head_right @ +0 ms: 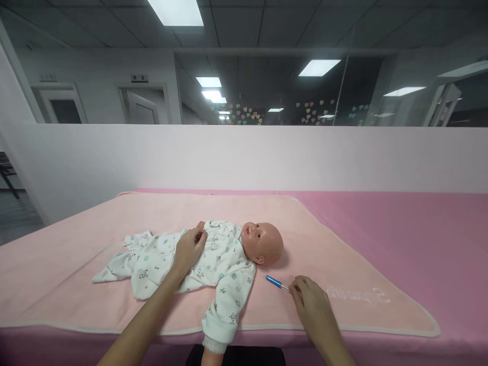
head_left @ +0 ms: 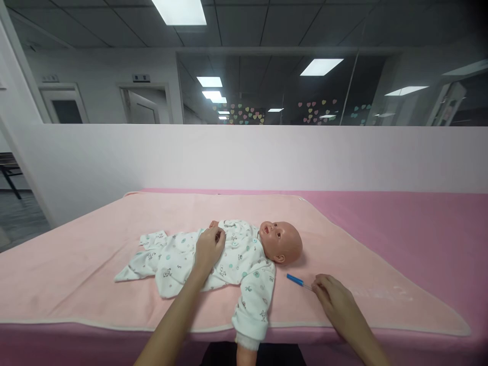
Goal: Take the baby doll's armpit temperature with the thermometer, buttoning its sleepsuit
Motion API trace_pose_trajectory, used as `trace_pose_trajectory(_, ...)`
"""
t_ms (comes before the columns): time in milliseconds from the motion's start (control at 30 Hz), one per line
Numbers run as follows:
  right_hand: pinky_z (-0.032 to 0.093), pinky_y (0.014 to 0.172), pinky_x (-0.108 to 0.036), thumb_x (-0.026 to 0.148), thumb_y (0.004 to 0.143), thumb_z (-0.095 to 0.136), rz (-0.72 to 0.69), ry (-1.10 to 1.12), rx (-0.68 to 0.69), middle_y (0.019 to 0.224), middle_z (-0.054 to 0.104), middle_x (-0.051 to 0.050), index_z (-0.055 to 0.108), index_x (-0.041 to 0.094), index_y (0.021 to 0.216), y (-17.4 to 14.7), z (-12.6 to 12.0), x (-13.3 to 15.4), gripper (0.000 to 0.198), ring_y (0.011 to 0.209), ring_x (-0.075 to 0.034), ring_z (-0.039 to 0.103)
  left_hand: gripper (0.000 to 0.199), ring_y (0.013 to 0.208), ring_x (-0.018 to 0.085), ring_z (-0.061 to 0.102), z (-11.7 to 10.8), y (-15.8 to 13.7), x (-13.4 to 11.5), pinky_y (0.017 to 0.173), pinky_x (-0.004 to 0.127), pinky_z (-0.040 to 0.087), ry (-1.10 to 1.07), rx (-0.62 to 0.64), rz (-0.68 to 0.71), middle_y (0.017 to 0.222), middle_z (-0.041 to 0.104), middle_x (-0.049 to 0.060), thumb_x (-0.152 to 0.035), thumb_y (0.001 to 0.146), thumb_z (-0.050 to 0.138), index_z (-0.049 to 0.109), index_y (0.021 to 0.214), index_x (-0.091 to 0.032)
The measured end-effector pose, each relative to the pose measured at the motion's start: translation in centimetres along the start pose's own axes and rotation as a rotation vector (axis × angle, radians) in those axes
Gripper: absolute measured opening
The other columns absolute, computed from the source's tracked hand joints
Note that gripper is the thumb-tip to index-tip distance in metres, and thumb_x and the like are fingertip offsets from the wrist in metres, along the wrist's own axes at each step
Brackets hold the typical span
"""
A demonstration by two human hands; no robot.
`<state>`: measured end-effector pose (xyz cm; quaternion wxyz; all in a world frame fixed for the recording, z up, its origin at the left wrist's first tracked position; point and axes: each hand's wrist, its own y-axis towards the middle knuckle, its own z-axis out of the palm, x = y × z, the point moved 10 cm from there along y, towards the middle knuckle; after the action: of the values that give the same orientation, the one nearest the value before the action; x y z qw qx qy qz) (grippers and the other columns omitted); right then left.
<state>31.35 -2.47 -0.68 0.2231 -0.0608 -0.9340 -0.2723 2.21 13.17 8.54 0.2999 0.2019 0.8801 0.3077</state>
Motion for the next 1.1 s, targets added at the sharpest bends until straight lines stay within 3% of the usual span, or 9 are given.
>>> trace_pose_trajectory(200, 0.035, 0.053, -0.025, 0.04, 0.083, 0.033, 0.152, 0.104, 0.179, 0.06, 0.056, -0.001, 0.052, 0.021, 0.066, 1.1, -1.7, 2.2, 0.032, 0.057, -0.016, 0.051, 0.023, 0.067, 0.015, 0.051, 0.0, -0.1, 0.0, 0.06, 0.026, 0.034, 0.0, 0.003, 0.003, 0.068, 0.057, 0.0, -0.03, 0.083, 0.036, 0.053, 0.071, -0.02)
trace_pose_trajectory(467, 0.03, 0.046, -0.022, 0.035, 0.067, 0.054, 0.124, 0.143, 0.231, 0.051, 0.052, 0.0, 0.048, 0.02, 0.053, 3.6, -3.0, 6.8, 0.022, 0.05, -0.013, 0.047, 0.023, 0.067, 0.015, 0.051, 0.1, -0.1, 0.0, 0.06, 0.026, 0.034, -0.002, 0.007, 0.016, 0.069, 0.057, 0.001, -0.029, 0.084, 0.036, 0.052, 0.071, -0.02)
trace_pose_trajectory(600, 0.034, 0.048, -0.023, 0.041, 0.07, 0.052, 0.098, 0.26, 0.272, 0.053, 0.055, -0.001, 0.047, 0.019, 0.052, 4.0, -1.9, 8.4, 0.03, 0.051, -0.013, 0.049, 0.023, 0.069, 0.015, 0.051, 0.1, -0.1, 0.0, 0.061, 0.026, 0.035, -0.001, -0.004, 0.02, 0.071, 0.058, 0.001, -0.029, 0.084, 0.035, 0.052, 0.071, -0.02)
trace_pose_trajectory(800, 0.032, 0.037, -0.022, 0.06, 0.077, 0.036, 0.276, 0.434, 0.331, 0.046, 0.051, 0.0, 0.051, 0.017, 0.056, 2.6, 1.3, 6.8, 0.05, 0.035, -0.01, 0.043, 0.023, 0.07, 0.016, 0.052, 0.1, -0.2, 0.1, 0.062, 0.026, 0.035, 0.001, -0.006, 0.019, 0.072, 0.059, 0.001, -0.028, 0.084, 0.035, 0.053, 0.072, -0.02)
trace_pose_trajectory(900, 0.033, 0.035, -0.022, 0.063, 0.077, 0.035, 0.301, 0.45, 0.462, 0.041, 0.051, -0.001, 0.053, 0.015, 0.055, 2.9, 2.2, 7.4, 0.056, 0.032, -0.01, 0.043, 0.023, 0.07, 0.015, 0.052, 0.1, -0.2, 0.1, 0.062, 0.026, 0.035, -0.004, -0.009, 0.02, 0.072, 0.058, 0.001, -0.028, 0.084, 0.035, 0.053, 0.072, -0.02)
trace_pose_trajectory(967, 0.036, 0.037, -0.022, 0.061, 0.076, 0.04, 0.17, 0.454, 0.583, 0.039, 0.053, -0.002, 0.053, 0.015, 0.048, 4.4, 1.0, 10.0, 0.055, 0.032, -0.01, 0.045, 0.023, 0.068, 0.015, 0.051, 0.1, -0.1, 0.1, 0.062, 0.026, 0.035, -0.009, -0.007, 0.021, 0.071, 0.058, 0.001, -0.029, 0.084, 0.035, 0.053, 0.072, -0.02)
trace_pose_trajectory(1033, 0.04, 0.041, -0.021, 0.057, 0.076, 0.044, 0.018, 0.546, 0.628, 0.048, 0.06, -0.005, 0.057, 0.013, 0.049, 6.5, -2.0, 13.5, 0.053, 0.04, -0.01, 0.052, 0.023, 0.067, 0.015, 0.051, 0.1, -0.1, 0.1, 0.061, 0.026, 0.035, -0.013, -0.003, 0.021, 0.069, 0.058, 0.001, -0.029, 0.084, 0.036, 0.053, 0.071, -0.02)
trace_pose_trajectory(1100, 0.04, 0.046, -0.019, 0.053, 0.083, 0.03, -0.094, 0.726, 0.384, 0.058, 0.065, -0.008, 0.061, 0.011, 0.051, 9.5, -7.2, 16.4, 0.061, 0.047, -0.008, 0.056, 0.023, 0.066, 0.015, 0.051, 0.0, 0.0, 0.1, 0.061, 0.026, 0.035, -0.015, 0.003, 0.017, 0.068, 0.057, 0.001, -0.03, 0.084, 0.036, 0.053, 0.071, -0.02)
